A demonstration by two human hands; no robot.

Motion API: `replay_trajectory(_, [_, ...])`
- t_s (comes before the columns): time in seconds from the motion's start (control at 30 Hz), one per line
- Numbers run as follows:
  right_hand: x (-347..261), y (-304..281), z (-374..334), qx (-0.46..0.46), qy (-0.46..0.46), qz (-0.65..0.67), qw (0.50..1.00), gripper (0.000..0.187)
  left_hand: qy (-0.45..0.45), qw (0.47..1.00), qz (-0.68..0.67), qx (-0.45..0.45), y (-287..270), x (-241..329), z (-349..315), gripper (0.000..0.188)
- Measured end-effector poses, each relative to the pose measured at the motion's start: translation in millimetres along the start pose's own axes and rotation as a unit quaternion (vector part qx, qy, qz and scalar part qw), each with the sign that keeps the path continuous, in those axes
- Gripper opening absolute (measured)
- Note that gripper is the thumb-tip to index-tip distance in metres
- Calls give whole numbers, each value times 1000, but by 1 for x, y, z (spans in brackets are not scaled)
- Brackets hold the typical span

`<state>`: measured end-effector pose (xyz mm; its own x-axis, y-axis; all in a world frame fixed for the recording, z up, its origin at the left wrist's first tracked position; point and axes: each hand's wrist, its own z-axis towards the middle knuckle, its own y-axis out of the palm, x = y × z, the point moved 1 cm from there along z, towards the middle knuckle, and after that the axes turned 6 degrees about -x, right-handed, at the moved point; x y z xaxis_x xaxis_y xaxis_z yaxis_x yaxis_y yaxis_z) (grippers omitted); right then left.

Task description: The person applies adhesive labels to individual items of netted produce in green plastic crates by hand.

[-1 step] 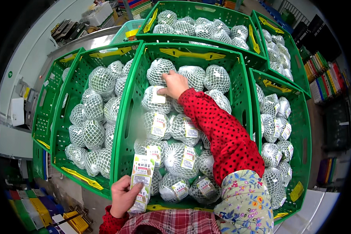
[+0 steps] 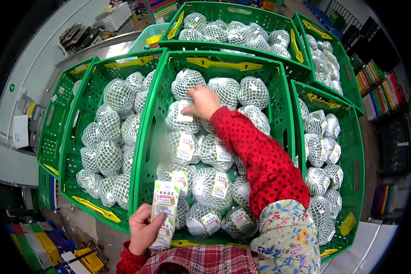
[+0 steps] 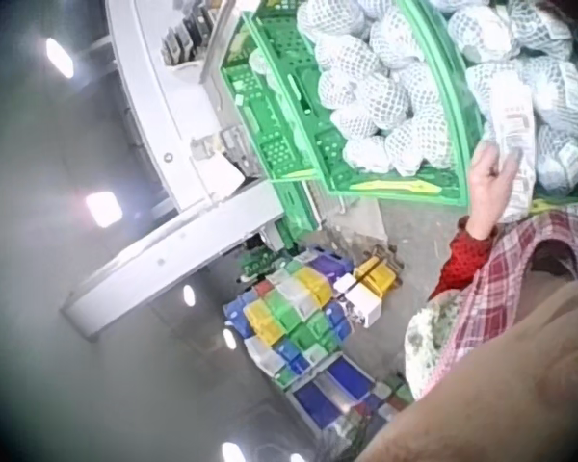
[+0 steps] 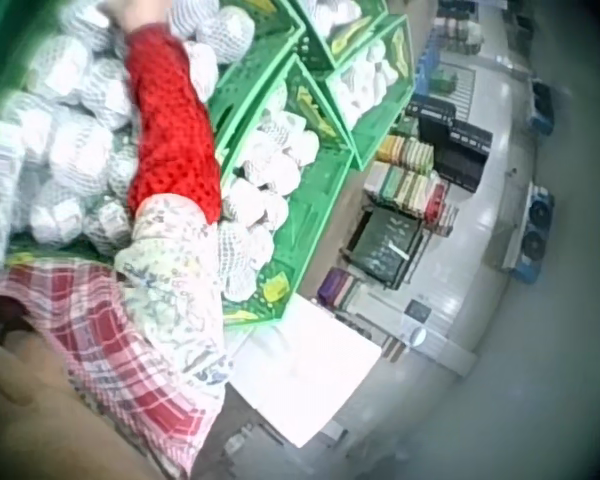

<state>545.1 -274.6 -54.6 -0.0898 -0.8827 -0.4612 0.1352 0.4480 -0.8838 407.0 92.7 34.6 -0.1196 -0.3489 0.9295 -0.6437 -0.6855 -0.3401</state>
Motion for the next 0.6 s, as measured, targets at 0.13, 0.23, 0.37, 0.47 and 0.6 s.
replay_trajectory(0.13, [-6, -10, -3, -82, -50, 24, 995, 57, 32, 997, 33, 67, -11, 30, 9, 12])
replay_trajectory(0.23, [-92, -52, -42, -208, -106, 330, 915, 46, 4, 996, 28, 82, -32, 35, 9, 14])
replay_trajectory(0.37, [-148, -67, -127, -202, -166, 402, 878, 27, 96, 987, 109, 74, -19, 52, 17, 12])
replay_trajectory(0.47, [-152, -71, -159, -141, -184, 378, 896, 23, 164, 965, 202, 40, -20, 47, 18, 21])
replay_trajectory(0.6, [-153, -68, -171, -133, -206, 372, 895, 31, 177, 976, 130, 9, -7, 53, 31, 12])
